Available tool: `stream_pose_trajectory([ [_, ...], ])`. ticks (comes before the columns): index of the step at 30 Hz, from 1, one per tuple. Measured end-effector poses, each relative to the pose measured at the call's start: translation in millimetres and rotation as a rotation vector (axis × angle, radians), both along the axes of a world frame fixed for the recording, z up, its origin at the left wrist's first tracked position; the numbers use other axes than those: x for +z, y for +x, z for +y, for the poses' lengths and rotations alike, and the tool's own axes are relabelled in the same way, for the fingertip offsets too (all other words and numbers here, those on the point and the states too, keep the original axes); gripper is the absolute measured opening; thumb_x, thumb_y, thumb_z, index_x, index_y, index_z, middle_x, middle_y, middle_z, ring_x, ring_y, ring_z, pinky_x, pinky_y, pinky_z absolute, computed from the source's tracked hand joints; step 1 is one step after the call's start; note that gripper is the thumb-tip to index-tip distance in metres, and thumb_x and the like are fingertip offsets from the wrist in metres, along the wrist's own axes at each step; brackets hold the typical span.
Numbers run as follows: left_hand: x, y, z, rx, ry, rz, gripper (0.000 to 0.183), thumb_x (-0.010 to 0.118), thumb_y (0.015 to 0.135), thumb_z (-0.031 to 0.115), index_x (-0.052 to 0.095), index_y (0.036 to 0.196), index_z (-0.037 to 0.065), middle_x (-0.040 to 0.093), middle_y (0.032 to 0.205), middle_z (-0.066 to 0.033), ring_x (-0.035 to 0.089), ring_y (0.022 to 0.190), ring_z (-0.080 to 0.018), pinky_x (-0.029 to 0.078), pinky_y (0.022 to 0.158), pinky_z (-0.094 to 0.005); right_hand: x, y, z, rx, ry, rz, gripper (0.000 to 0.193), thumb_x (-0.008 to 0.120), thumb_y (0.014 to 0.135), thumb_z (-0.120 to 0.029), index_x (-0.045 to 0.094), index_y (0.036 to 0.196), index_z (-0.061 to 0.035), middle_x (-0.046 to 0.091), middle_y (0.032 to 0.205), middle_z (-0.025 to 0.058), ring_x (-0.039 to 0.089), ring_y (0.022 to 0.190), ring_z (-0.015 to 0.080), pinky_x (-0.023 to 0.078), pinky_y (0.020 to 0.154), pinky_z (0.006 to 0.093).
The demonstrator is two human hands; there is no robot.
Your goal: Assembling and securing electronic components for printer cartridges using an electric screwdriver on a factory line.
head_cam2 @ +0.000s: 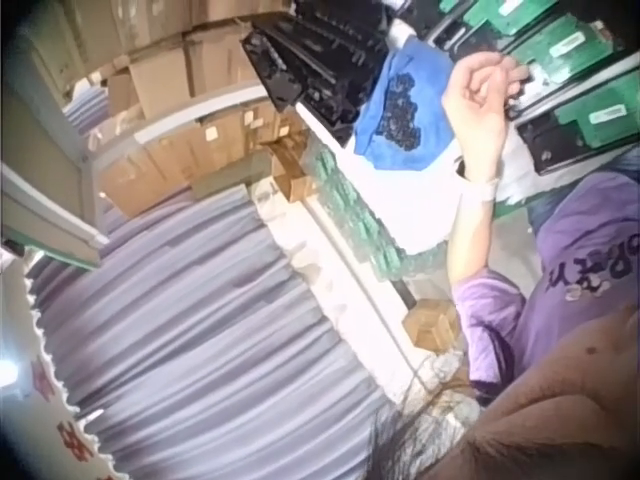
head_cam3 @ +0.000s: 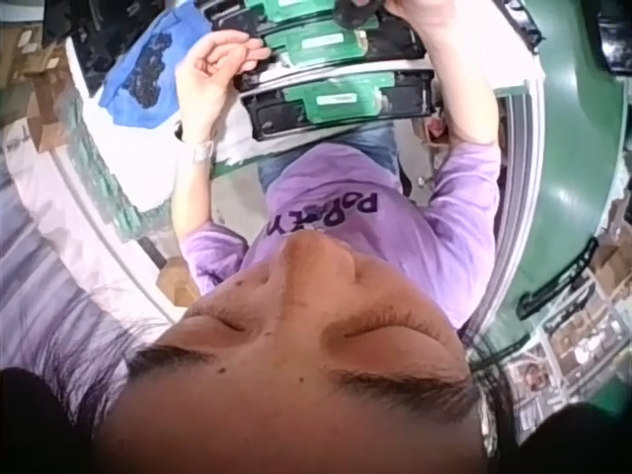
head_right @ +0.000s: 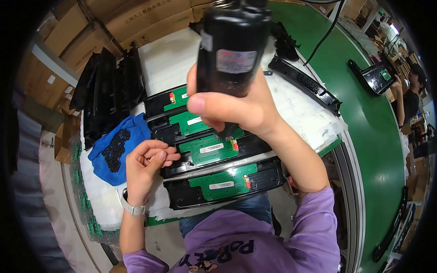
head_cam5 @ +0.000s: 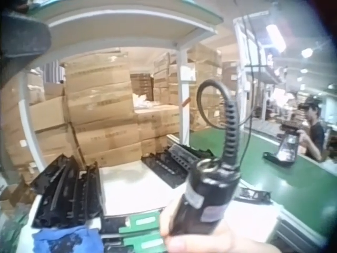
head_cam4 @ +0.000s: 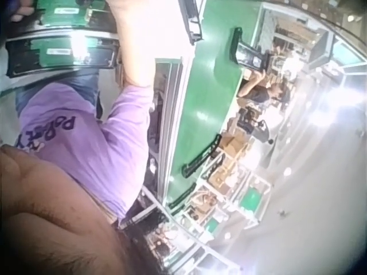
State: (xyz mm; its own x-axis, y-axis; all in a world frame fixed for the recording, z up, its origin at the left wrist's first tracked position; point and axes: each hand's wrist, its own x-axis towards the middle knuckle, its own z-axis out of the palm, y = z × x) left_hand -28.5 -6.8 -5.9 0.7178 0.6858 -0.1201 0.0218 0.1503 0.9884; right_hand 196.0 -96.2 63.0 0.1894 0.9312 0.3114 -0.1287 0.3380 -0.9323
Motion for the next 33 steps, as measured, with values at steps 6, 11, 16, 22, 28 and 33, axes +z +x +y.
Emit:
stream_pose_trajectory([
  [6, -1.4, 1.4, 0.5, -0.045, 0.028, -0.005, 0.013, 0.056, 0.085, -0.003, 0.056, 0.098, -0.006, 0.066, 0.092, -0.0155, 0.066, 0.085, -0.0209, 0.052, 0.071, -0.0243, -5.2, 2.4, 3.7, 0.007, -0.002, 0.003, 0.027, 0.065, 0.07, -0.016, 0.048, 0.082, 0.0007, 0.048, 0.056, 0.0051, 0.043, 0.04, 0.0108, 0.034, 0.038, 0.0222],
  [11, -2.3, 3.2, -3.3, -0.021, 0.026, -0.033, 0.014, 0.057, 0.084, -0.005, 0.056, 0.098, -0.006, 0.066, 0.092, -0.0152, 0.066, 0.087, -0.0215, 0.052, 0.072, -0.0244, -2.5, 1.5, 1.9, 0.005, -0.031, -0.002, 0.027, 0.066, 0.07, -0.016, 0.048, 0.081, 0.0008, 0.049, 0.057, 0.0053, 0.043, 0.04, 0.0101, 0.034, 0.038, 0.0219],
  [16, -4.3, 4.9, -4.8, 0.002, -0.007, -0.025, 0.015, 0.058, 0.085, -0.002, 0.056, 0.1, -0.005, 0.066, 0.091, -0.0151, 0.066, 0.089, -0.0224, 0.052, 0.071, -0.0248, -4.6, -6.0, 2.0, 0.012, 0.081, -0.009, 0.025, 0.068, 0.069, -0.011, 0.047, 0.079, 0.0005, 0.049, 0.058, 0.005, 0.045, 0.044, 0.0092, 0.035, 0.039, 0.0214],
  [22, -0.4, 4.6, -3.3, -0.029, -0.051, 0.075, 0.019, 0.051, 0.093, 0.011, 0.056, 0.1, -0.005, 0.066, 0.083, -0.0162, 0.068, 0.074, -0.0232, 0.053, 0.061, -0.0259, -2.1, -6.4, 0.0, -0.014, 0.055, 0.021, 0.027, 0.069, 0.069, -0.013, 0.048, 0.079, 0.0004, 0.051, 0.06, 0.0053, 0.046, 0.046, 0.0092, 0.036, 0.041, 0.0207],
  [28, 2.4, 4.2, -3.4, -0.008, -0.129, 0.001, 0.025, 0.044, 0.097, 0.021, 0.055, 0.092, -0.002, 0.05, 0.057, -0.002, 0.045, 0.045, -0.0064, 0.035, 0.042, -0.0184, -8.0, -7.1, 0.4, 0.002, 0.02, -0.026, 0.028, 0.073, 0.064, -0.008, 0.052, 0.08, -0.0019, 0.055, 0.066, 0.0027, 0.05, 0.053, 0.0078, 0.04, 0.048, 0.0212],
  [33, -1.0, 6.5, -3.0, 0.022, -0.176, -0.036, 0.023, 0.043, 0.096, 0.02, 0.054, 0.093, 0.0, 0.044, 0.056, 0.001, 0.037, 0.044, -0.0042, 0.029, 0.041, -0.0179, -4.9, -10.1, 2.3, -0.004, -0.002, 0.066, 0.029, 0.074, 0.062, -0.003, 0.055, 0.083, -0.0034, 0.056, 0.069, -0.0002, 0.053, 0.061, 0.0066, 0.043, 0.055, 0.022],
])
